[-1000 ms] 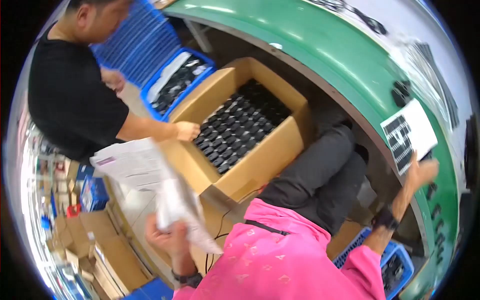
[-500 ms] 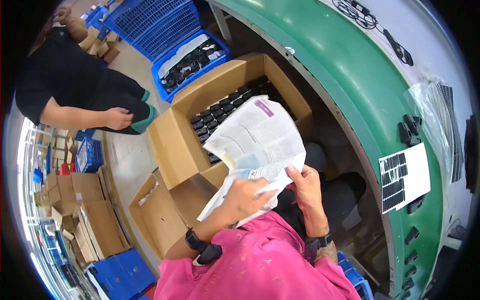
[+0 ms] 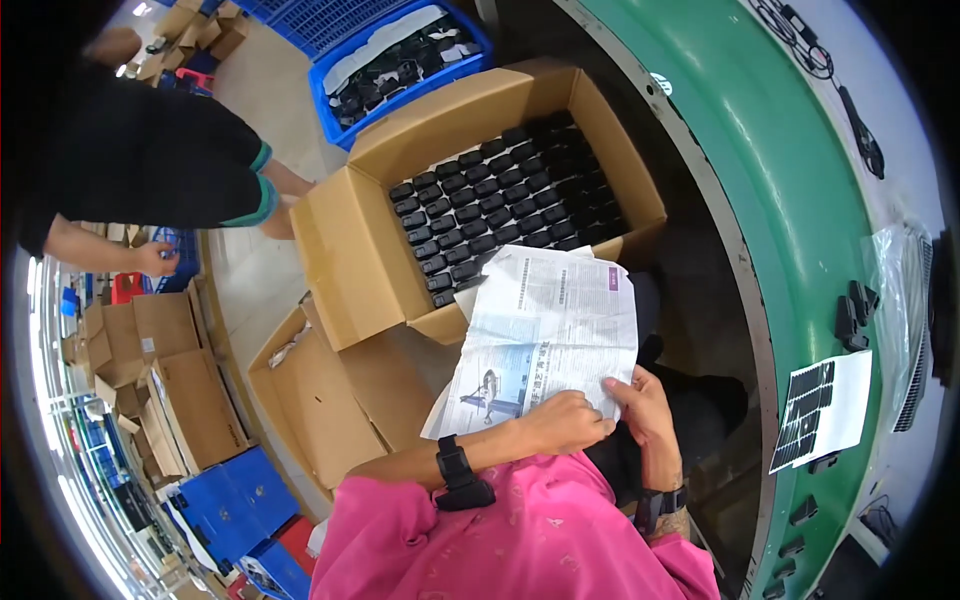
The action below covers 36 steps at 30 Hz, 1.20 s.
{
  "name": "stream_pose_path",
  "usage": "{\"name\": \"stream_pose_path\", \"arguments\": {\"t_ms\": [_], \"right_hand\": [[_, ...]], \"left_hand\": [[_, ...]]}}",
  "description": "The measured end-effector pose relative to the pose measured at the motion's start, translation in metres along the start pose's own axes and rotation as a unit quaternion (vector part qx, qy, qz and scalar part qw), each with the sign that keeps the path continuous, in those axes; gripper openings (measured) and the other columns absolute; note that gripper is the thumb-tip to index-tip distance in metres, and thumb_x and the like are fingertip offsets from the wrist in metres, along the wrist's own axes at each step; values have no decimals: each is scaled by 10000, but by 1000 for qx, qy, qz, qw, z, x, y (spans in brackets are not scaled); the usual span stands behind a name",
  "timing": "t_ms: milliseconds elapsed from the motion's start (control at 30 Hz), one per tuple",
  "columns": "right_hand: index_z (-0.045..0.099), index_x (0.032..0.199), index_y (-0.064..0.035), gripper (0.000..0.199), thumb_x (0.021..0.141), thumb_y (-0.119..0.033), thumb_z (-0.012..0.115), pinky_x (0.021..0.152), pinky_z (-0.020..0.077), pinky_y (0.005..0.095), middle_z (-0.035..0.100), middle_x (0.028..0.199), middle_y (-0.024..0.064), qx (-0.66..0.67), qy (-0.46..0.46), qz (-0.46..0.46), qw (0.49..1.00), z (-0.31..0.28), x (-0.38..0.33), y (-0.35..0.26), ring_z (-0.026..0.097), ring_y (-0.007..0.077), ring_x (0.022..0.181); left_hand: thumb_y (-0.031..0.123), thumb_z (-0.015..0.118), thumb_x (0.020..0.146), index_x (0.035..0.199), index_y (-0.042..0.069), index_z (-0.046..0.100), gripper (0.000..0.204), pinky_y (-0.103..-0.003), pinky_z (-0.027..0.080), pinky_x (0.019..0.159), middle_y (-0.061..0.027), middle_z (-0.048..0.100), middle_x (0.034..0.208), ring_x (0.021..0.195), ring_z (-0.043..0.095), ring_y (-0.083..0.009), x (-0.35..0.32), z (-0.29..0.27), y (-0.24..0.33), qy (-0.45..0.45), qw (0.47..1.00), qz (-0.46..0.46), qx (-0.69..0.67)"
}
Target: The person peels black stickers from a sheet and applies them to white devices before placing the devices into a cardboard box. They then cover the items in the box with a newspaper and pick up more devices from a conveyor belt to repeat the process.
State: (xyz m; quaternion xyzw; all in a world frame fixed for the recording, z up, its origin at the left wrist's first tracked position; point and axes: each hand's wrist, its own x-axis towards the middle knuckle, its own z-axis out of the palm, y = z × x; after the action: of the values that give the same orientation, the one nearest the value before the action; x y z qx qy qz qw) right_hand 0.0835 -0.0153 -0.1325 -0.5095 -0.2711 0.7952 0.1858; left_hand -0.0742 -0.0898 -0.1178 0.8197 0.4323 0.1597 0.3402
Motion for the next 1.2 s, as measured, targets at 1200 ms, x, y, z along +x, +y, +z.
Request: {"name": "stream_pose_path", "arguments": {"t_ms": [1200], "right_hand": [[552,1137,40,378,765,24,618,852,450,284,631,1034,83,-196,49,-171,964,63,282,-109,586,159,923]], "left_hand": [[146,636,862,1217,3,451,425,-312,461,844,-108,594,1086,963,574,-183,-126,-113,-309,511,647,-516,-232]]}}
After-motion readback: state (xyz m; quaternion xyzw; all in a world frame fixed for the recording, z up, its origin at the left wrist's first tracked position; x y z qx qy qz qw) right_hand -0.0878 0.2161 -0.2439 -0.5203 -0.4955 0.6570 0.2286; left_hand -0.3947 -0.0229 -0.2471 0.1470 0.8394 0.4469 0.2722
